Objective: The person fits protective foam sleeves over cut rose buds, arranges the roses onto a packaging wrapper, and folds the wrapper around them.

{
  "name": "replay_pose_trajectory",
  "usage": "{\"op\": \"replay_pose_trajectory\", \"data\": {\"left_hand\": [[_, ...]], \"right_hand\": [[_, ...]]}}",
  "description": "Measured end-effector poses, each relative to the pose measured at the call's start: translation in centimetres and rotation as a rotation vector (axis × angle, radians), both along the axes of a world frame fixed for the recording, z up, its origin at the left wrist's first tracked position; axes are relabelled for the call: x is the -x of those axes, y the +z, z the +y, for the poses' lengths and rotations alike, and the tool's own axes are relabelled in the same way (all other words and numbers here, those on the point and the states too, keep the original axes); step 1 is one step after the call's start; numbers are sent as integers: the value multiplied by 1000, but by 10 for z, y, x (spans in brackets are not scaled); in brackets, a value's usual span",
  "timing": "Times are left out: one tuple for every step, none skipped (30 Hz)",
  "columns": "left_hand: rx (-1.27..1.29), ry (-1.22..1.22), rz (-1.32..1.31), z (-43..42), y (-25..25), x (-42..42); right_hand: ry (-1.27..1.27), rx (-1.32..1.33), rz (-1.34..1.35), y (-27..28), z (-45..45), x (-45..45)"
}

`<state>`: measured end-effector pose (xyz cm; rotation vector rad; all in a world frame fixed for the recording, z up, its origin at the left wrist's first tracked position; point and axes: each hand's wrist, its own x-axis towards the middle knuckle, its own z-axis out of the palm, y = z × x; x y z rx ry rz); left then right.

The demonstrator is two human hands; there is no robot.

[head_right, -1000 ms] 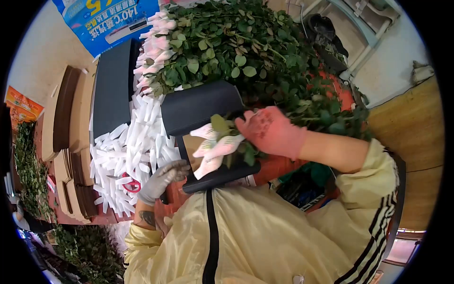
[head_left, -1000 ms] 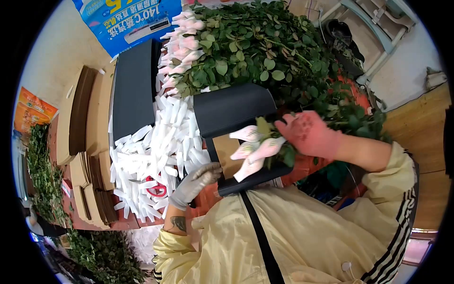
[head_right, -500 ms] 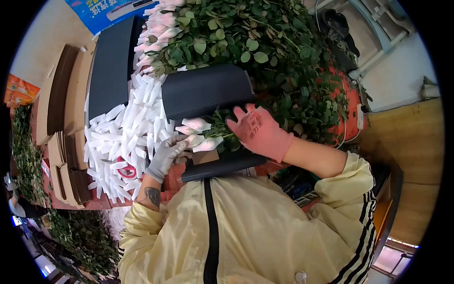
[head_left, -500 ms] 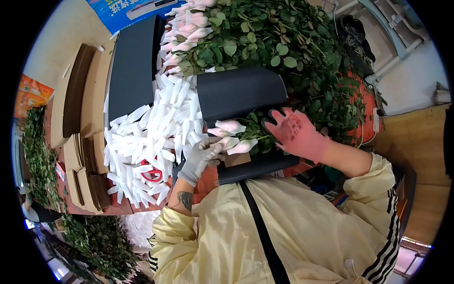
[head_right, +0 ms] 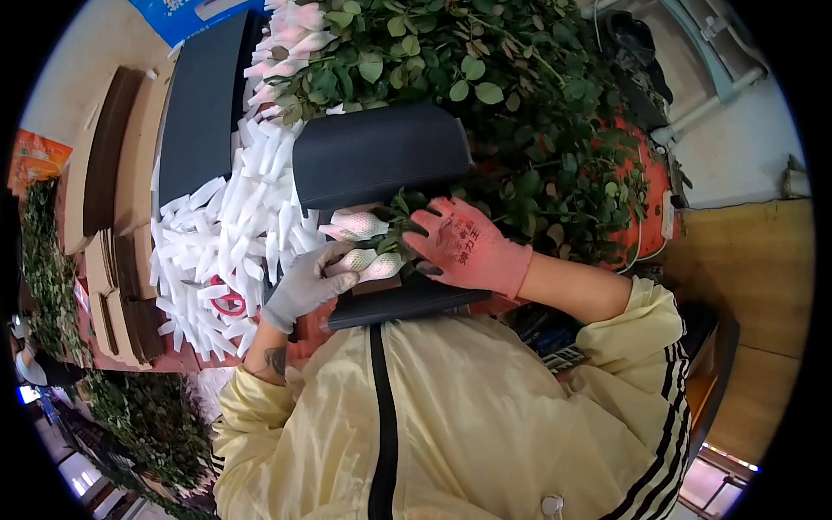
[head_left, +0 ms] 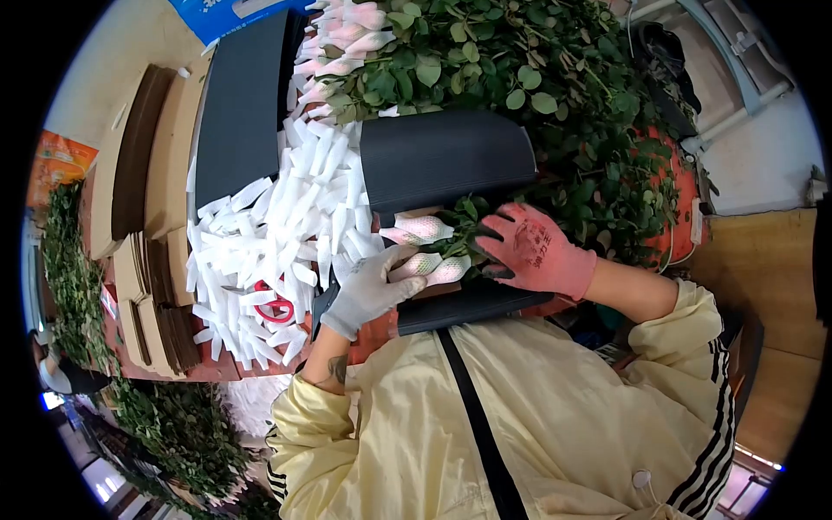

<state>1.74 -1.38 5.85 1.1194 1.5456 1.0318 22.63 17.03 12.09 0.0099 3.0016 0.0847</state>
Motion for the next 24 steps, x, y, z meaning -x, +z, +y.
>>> {"op": "replay_pose_trajectory", "data": {"left_hand": [[69, -17, 20, 3, 2, 0], [137, -36, 41, 6, 2, 1], [138, -40, 40, 9, 2, 2], [178, -76, 27, 12, 0, 4], [216, -110, 14, 13, -2, 5], [213, -111, 14, 14, -8, 7], [174, -89, -114, 13, -16, 10], [135, -66, -242, 14, -20, 11], [304, -25, -295, 16, 13, 9], [302, -30, -295, 16, 16, 8], [329, -18, -343, 17, 17, 8], [356, -4, -392, 18, 17, 8], [354, -6, -392, 18, 13, 9], [302, -47, -316, 19, 6, 11], [251, -89, -240, 20, 1, 12], [249, -94, -239, 20, 0, 11], [265, -131, -236, 21, 0, 10], [281, -164, -234, 20, -1, 9], [186, -149, -257, 18, -14, 7], [187, -150, -257, 16, -17, 8], [163, -160, -229, 16, -15, 9], [139, -170, -200, 15, -14, 9], [141, -173, -200, 14, -15, 9], [123, -169, -182, 15, -15, 9]], "right_hand": [[-52, -68, -90, 3, -4, 2], [-53, -67, -90, -6, -3, -3], [-49, -108, -62, -17, -2, -6], [-45, -152, -33, -23, -1, -10], [-48, -155, -33, -25, 2, -14], [-84, -69, -82, -14, 3, -10], [-122, 19, -131, -5, 4, -8], [-127, 16, -131, 0, 6, -10], [-190, 39, -120, 4, 9, -12], [-255, 63, -110, 8, 12, -14], [-246, 83, -72, 14, 15, -14], [-248, 81, -72, 13, 17, -18], [-226, 107, -20, 9, 19, -22], [-204, 133, 33, 5, 20, -25], [-208, 132, 34, 0, 19, -26], [-170, 100, -13, -5, 19, -28], [-135, 69, -61, -7, 18, -30], [-139, 66, -60, -1, 21, -29], [-141, 129, -100, 9, 25, -26], [-144, 194, -141, 15, 28, -25], [-144, 195, -141, 15, 31, -26], [-144, 125, -47, 14, 34, -30], [-147, 56, 47, 14, 35, -33], [-153, 56, 47, 15, 28, -32]]}}
